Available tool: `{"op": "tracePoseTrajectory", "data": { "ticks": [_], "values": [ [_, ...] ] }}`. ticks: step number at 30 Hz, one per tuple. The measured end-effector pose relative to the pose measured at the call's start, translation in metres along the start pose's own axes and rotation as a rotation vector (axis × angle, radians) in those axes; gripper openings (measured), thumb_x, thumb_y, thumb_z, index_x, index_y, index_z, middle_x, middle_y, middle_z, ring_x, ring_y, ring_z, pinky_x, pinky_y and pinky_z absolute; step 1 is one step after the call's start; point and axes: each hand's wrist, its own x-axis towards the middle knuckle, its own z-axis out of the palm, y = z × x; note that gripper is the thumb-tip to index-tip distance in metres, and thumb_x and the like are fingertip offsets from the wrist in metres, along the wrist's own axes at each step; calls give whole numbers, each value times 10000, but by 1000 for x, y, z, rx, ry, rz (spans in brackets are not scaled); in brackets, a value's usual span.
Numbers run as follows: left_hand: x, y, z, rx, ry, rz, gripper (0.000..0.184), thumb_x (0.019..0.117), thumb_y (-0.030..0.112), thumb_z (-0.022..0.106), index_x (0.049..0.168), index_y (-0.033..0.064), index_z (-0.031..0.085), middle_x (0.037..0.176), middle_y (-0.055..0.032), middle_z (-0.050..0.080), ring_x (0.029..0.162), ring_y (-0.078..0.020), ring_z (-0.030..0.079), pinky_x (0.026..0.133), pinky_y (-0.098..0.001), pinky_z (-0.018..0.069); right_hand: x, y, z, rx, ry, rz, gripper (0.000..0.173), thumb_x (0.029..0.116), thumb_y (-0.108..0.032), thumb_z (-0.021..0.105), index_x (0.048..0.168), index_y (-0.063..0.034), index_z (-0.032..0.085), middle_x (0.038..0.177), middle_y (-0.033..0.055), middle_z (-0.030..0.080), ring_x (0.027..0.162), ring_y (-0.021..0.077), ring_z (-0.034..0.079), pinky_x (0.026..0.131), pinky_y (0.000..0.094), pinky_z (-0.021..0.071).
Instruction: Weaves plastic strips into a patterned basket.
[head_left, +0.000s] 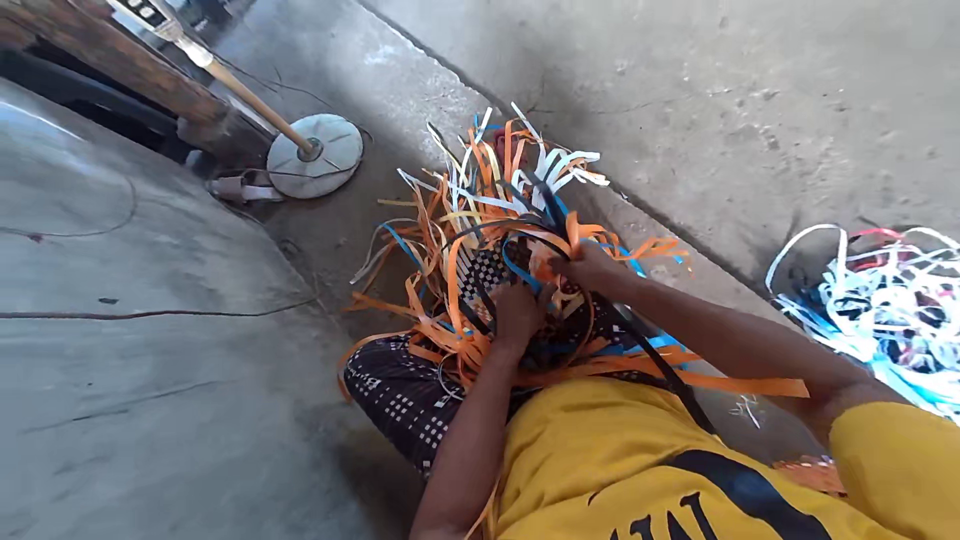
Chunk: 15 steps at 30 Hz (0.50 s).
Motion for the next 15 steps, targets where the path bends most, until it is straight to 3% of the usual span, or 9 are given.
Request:
{"op": "tracePoseTrajectory", "data": {
  "ticks": [1, 4, 6, 8, 10, 12, 15],
  "values": [
    [-1, 0, 1, 51, 19, 30, 492, 1073, 408, 495, 1067, -11, 753, 1024, -219, 735, 1065, -379, 687, 1016, -549, 476, 0, -10, -1, 53, 39, -88, 323, 1000, -291, 678, 1024, 31, 682, 861, 149, 668, 762, 231, 641, 734, 461, 539],
    [-1, -5, 2, 64, 98, 26, 497, 1077, 362, 470, 1015, -40, 756, 979, -231, 740, 1043, -390, 695, 1018, -552, 464, -6, -39, -3, 131, 80, -295, 268, 967, -264, 732, 1048, -10, 702, 883, 104, 708, 802, 180, 685, 769, 423, 576],
    [-2, -5, -2, 36, 76, -36, 513, 1079, 388, 472, 1026, -39, 750, 1002, -229, 735, 1066, -381, 687, 1033, -542, 463, 7, -32, -2, 8, 77, -257, 312, 952, -245, 743, 1090, 29, 683, 944, 173, 706, 880, 277, 693, 835, 510, 564],
    [-3, -6, -3, -10, 38, -68, 535, 1076, 438, 476, 1057, -26, 740, 1026, -227, 724, 1078, -380, 679, 1014, -563, 478, 26, -12, 1, -154, 7, -93, 404, 966, -270, 714, 1182, 62, 635, 1058, 246, 679, 993, 373, 670, 906, 590, 521],
    [-5, -9, -3, -38, 37, -67, 548, 1069, 473, 478, 1108, -8, 737, 1099, -228, 719, 1125, -382, 668, 1027, -573, 478, 29, -3, 3, -129, -1, -17, 472, 977, -331, 689, 1250, 45, 607, 1135, 233, 666, 1055, 348, 659, 949, 561, 516],
    [-15, -11, -10, -114, 163, -38, 471, 1046, 446, 552, 1117, 23, 748, 1186, -232, 684, 1145, -374, 653, 1021, -550, 495, 16, -12, 4, -23, 80, -46, 478, 972, -344, 706, 1246, 39, 621, 1124, 209, 680, 1037, 308, 670, 947, 518, 533],
    [-41, -6, -24, -204, 527, 50, 260, 987, 266, 659, 1091, 61, 780, 1230, -266, 649, 1116, -387, 657, 957, -523, 547, 5, -14, 5, 38, 194, -110, 459, 964, -287, 724, 1254, 55, 623, 1123, 237, 685, 1048, 343, 674, 955, 559, 526]
  ]
}}
